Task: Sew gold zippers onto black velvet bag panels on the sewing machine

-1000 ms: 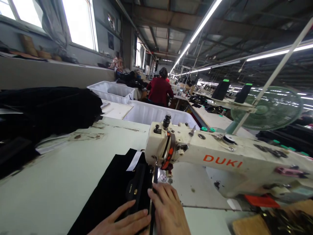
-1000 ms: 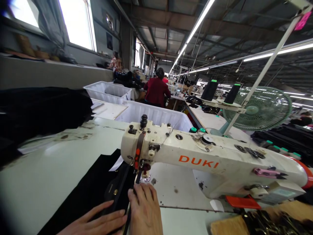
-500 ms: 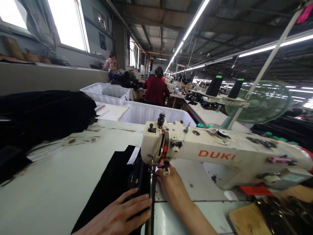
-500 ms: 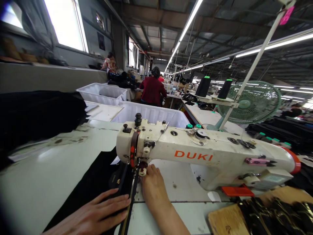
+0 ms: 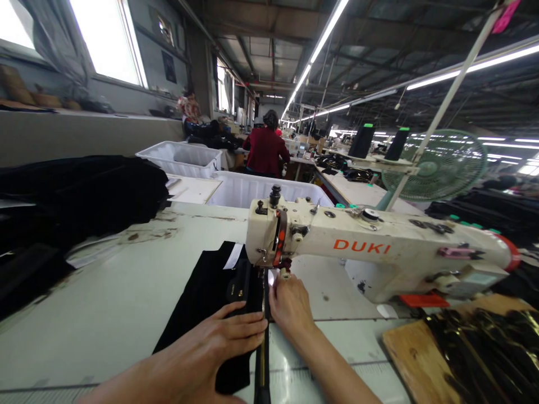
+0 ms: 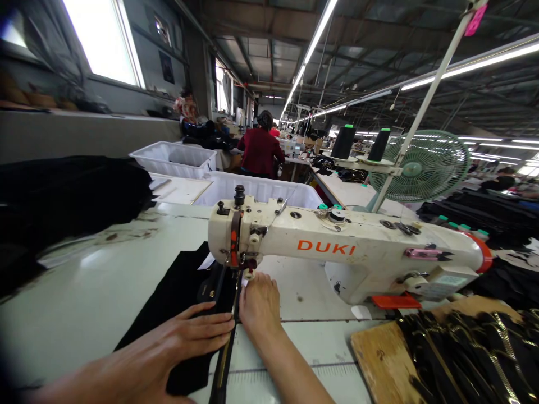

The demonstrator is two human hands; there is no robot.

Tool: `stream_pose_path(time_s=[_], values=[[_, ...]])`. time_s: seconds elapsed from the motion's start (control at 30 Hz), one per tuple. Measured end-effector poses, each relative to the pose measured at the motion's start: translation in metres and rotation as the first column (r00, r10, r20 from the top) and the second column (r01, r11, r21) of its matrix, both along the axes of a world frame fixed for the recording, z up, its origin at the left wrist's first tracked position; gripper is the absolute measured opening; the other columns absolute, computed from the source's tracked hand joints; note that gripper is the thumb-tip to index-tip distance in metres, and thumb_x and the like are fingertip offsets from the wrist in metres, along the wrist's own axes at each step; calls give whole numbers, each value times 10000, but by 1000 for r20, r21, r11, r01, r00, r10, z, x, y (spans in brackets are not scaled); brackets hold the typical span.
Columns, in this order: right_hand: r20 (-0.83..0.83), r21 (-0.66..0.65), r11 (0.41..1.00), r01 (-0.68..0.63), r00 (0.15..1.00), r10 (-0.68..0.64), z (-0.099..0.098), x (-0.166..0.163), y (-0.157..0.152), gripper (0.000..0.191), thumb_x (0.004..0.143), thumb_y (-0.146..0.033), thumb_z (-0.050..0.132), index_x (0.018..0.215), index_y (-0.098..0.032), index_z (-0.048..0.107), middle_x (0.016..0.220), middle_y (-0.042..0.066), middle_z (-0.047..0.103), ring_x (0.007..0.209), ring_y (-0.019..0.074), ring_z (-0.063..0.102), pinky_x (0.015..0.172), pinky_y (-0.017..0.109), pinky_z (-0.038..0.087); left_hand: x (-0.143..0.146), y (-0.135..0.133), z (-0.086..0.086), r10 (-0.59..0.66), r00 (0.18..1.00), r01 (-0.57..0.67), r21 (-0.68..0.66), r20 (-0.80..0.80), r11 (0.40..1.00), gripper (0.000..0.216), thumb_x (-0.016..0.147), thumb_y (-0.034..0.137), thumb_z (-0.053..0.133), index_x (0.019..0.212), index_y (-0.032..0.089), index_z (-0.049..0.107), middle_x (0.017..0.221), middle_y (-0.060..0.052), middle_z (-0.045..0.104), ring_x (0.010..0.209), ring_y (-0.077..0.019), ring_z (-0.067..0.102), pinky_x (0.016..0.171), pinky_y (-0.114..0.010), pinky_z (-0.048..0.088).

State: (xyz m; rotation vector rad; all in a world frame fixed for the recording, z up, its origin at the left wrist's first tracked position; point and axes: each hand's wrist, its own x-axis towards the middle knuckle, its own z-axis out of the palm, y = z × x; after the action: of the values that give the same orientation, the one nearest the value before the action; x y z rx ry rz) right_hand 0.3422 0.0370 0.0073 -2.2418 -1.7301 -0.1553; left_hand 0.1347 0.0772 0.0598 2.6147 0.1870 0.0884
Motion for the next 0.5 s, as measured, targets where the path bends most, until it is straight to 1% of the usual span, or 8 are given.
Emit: stream_pose_path(time_s=[0.13,0.27,0.4,0.5], values=[[-11,-19,1000,-3,1000,3,-1,1,3,180,942,-190,474,980,-156,648,918,100,677,876,238,639,718,300,438,-1,2,0,-30,1000,30,-11,9,1000,687,822,556,678,1411,252,497,1459,-63,484,1352,-296,438,1186,-496,197],[-24,-17,999,40,999,-40,-4,0,5,210,957,-190,449,1025,-144,642,901,106,675,860,233,646,708,298,440,-1,4,-2,-46,999,46,-5,-19,999,696,838,557,658,1438,268,458,1482,-52,456,1371,-285,412,1192,-482,173],[-46,-14,999,49,998,-50,-7,6,25,210,978,-225,463,969,-153,661,954,98,668,897,218,634,743,309,460,2,5,-5,-67,997,67,2,-29,998,708,836,557,657,1446,265,449,1491,-54,444,1373,-282,412,1196,-467,155],[-68,-3,999,32,997,-32,-5,17,39,168,969,-238,515,996,-147,653,980,68,662,920,204,626,804,349,482,1,5,-7,-66,997,66,-7,-27,998,712,835,538,666,1455,281,431,1499,-52,435,1378,-293,400,1195,-484,149]])
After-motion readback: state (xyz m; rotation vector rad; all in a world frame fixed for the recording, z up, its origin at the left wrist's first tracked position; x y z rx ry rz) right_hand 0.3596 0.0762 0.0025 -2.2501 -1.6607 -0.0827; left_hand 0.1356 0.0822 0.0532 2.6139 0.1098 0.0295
